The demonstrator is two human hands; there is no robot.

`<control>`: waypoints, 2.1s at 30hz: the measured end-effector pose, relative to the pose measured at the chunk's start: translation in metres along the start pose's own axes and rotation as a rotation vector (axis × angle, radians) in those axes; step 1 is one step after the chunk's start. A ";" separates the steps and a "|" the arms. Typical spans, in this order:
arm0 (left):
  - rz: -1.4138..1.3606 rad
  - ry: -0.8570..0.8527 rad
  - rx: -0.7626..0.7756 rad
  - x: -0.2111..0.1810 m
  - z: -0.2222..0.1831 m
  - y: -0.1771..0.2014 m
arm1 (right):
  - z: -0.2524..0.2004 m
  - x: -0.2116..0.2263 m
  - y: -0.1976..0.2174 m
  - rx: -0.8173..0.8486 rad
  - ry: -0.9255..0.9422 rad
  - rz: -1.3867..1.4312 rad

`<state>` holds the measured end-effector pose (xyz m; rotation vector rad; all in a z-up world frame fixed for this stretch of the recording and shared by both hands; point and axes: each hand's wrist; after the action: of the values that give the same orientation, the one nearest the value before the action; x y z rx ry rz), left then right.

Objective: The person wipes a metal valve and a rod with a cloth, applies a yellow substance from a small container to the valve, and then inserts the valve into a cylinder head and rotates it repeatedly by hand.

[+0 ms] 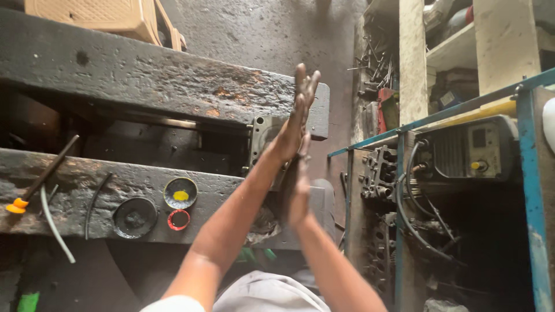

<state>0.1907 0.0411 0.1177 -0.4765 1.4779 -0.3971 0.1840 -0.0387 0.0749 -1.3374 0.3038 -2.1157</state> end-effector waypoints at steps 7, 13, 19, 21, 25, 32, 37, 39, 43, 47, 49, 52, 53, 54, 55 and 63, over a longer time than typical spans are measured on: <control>0.824 -0.432 -0.305 0.027 -0.104 -0.038 | 0.077 -0.022 0.004 -0.043 -0.049 -0.261; 0.490 -0.149 -0.137 0.016 -0.043 -0.014 | -0.006 0.034 -0.031 0.032 -0.156 -0.128; 0.437 -0.135 -0.081 0.029 -0.059 -0.005 | 0.048 0.001 -0.004 -0.209 -0.175 0.231; 0.788 -0.408 -0.249 0.039 -0.109 -0.020 | 0.079 -0.021 -0.002 -0.176 -0.026 0.001; 0.736 -0.241 -0.180 0.052 -0.178 -0.036 | 0.083 0.005 -0.014 -0.099 -0.063 -0.444; 0.950 0.087 -0.354 0.082 -0.220 0.025 | 0.013 0.130 -0.032 0.643 0.221 -0.683; 0.976 -0.012 -0.414 0.097 -0.218 0.029 | 0.011 0.125 -0.033 0.344 0.213 -0.438; 0.973 0.058 -0.427 0.099 -0.219 0.029 | 0.009 0.107 -0.024 0.322 0.158 -0.314; 0.917 0.061 -0.401 0.098 -0.220 0.030 | 0.012 0.088 -0.001 0.369 0.129 -0.249; 0.878 0.082 -0.384 0.101 -0.220 0.033 | 0.011 0.053 0.008 0.361 -0.078 -0.383; 0.929 0.050 -0.398 0.099 -0.220 0.031 | 0.007 0.054 0.008 0.364 0.041 -0.373; 0.878 0.051 -0.378 0.101 -0.220 0.035 | 0.006 0.055 0.001 0.304 -0.028 -0.318; 0.892 0.044 -0.380 0.102 -0.222 0.034 | 0.010 0.056 -0.001 0.271 -0.077 -0.295; 0.906 0.037 -0.382 0.102 -0.224 0.032 | 0.006 0.066 0.000 0.302 0.028 -0.341; 0.923 0.019 -0.390 0.099 -0.221 0.033 | 0.003 0.076 0.001 0.340 0.140 -0.380; 0.820 0.085 -0.342 0.063 -0.228 0.028 | 0.007 0.072 -0.006 0.268 -0.236 -0.522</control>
<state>-0.0340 0.0171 0.0424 -0.0858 1.6911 0.4940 0.1659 -0.0771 0.1340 -1.6014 -0.4600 -2.2635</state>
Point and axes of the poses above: each hand's wrist, its own z-axis towards the middle knuckle, its own y-axis out of the back of the hand, x = y × z, and after that the axes turned 15 degrees about y, right-handed
